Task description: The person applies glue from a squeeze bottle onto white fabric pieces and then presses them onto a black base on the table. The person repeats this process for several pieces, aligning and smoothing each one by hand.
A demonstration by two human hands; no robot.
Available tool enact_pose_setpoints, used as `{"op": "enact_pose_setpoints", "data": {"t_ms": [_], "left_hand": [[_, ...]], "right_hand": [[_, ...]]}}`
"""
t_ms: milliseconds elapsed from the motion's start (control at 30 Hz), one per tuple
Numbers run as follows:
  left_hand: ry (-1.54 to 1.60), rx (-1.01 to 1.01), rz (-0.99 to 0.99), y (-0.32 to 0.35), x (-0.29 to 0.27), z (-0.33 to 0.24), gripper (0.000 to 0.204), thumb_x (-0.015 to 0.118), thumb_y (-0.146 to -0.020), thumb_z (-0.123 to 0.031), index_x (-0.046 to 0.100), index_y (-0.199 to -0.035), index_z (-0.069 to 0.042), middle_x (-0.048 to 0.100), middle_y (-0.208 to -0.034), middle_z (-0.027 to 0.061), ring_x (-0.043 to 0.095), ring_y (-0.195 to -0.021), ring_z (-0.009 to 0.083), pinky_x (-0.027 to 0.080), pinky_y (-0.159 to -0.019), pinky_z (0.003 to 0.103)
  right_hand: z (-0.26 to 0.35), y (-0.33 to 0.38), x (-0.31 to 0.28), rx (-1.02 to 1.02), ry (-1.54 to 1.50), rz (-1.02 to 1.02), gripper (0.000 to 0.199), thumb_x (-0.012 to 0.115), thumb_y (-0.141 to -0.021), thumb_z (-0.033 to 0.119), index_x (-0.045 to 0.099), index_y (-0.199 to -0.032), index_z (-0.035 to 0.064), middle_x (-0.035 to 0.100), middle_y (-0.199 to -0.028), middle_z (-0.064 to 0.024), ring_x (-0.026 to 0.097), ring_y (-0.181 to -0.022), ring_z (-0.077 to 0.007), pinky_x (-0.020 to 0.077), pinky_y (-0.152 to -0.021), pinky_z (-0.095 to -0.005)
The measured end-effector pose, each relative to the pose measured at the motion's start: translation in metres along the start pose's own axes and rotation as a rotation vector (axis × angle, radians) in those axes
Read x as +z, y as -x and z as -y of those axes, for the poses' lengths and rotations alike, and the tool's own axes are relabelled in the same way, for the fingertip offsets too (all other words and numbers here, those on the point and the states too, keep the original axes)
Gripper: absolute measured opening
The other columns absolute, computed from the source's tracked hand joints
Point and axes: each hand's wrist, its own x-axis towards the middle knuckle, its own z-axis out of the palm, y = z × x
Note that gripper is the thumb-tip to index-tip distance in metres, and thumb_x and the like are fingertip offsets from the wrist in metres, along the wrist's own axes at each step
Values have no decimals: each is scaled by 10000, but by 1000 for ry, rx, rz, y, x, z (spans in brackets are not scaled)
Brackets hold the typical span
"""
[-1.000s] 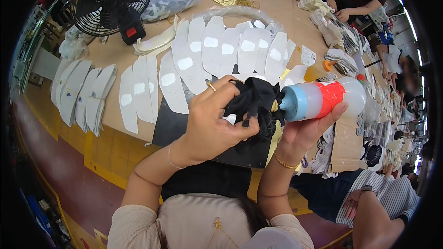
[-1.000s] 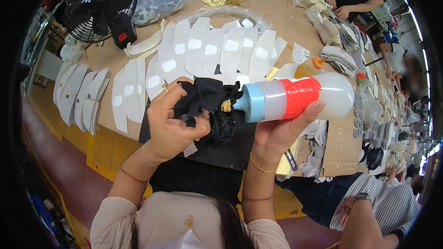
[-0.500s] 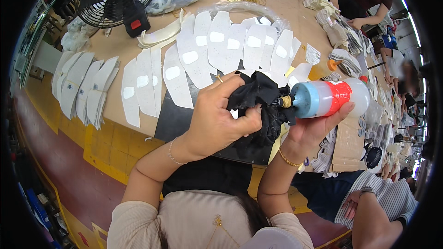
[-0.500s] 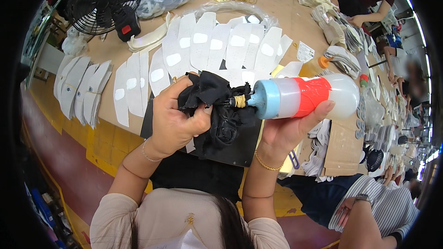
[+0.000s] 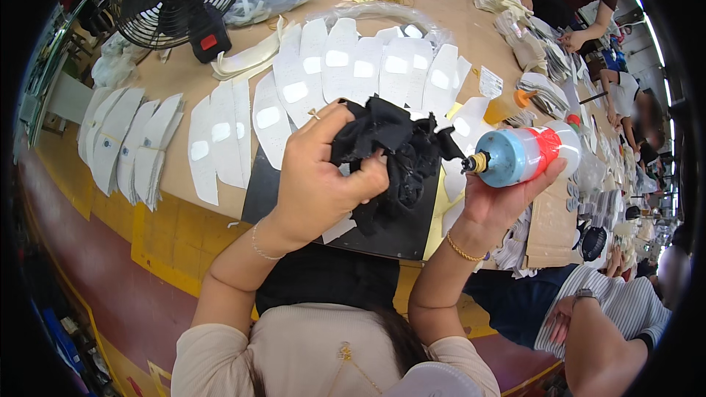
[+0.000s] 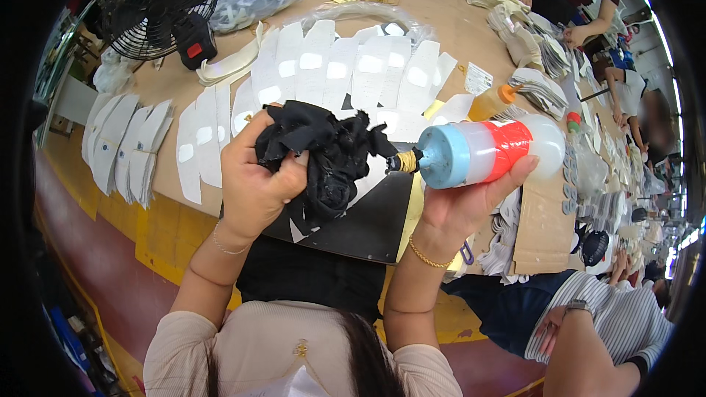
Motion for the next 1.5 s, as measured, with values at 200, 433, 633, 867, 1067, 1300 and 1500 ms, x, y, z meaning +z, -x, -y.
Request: {"op": "enact_pose_setpoints", "data": {"t_ms": [200, 433, 633, 867, 1067, 1300, 1500], "left_hand": [[162, -78, 186, 5, 11, -3, 188, 676, -756, 0, 617, -933, 27, 511, -800, 16, 501, -629, 46, 404, -530, 206], [328, -393, 314, -3, 8, -10, 183, 699, -828, -69, 640, -968, 33, 593, -811, -26, 513, -695, 20, 418, -550, 197], [223, -385, 360, -10, 3, -13, 259, 687, -830, -46, 635, -1069, 40, 648, -921, 14, 564, -857, 50, 462, -784, 209], [340, -435, 310, -12, 9, -13, 204, 634, -825, -28, 633, -1015, 47, 639, -892, 12, 560, -799, 41, 465, -737, 195], [307, -316, 278, -8, 12, -10, 130, 625, -791, -10, 623, -916, 24, 568, -741, -37, 473, -651, 19, 398, -571, 188], [313, -351, 235, -7, 10, -12, 182, 619, -763, -24, 629, -937, 29, 578, -755, -31, 486, -669, 20, 407, -610, 185], [241, -291, 117, -4, -6, 2, 162, 609, -778, -24, 631, -934, 15, 551, -703, -55, 426, -582, -1, 356, -528, 167]], "right_hand": [[-5, 0, 1, -32, 118, 8, 673, 534, -827, 656, 474, -1156, 72, 629, -933, -126, 636, -840, -251, 540, -781, -394], [-3, 5, 3, -150, 180, 15, 667, 542, -839, 634, 453, -1195, 76, 613, -987, -102, 630, -865, -224, 536, -798, -375], [-2, 7, 5, -260, 228, -9, 698, 555, -835, 627, 433, -1237, 69, 591, -1044, -102, 616, -922, -215, 525, -837, -369], [-2, 15, 7, -344, 288, 19, 717, 533, -843, 636, 408, -1250, 60, 593, -1026, -104, 617, -913, -208, 526, -835, -366], [1, 9, 7, -261, 253, 17, 712, 512, -843, 654, 424, -1225, 60, 610, -995, -128, 628, -888, -238, 536, -807, -394], [1, -1, -2, -223, 202, -16, 680, 526, -838, 649, 457, -1175, 64, 609, -988, -125, 626, -879, -242, 534, -808, -394], [8, -7, -6, -191, 100, -87, 640, 576, -814, 626, 514, -1138, 77, 638, -985, -108, 661, -853, -243, 589, -675, -367]]}}
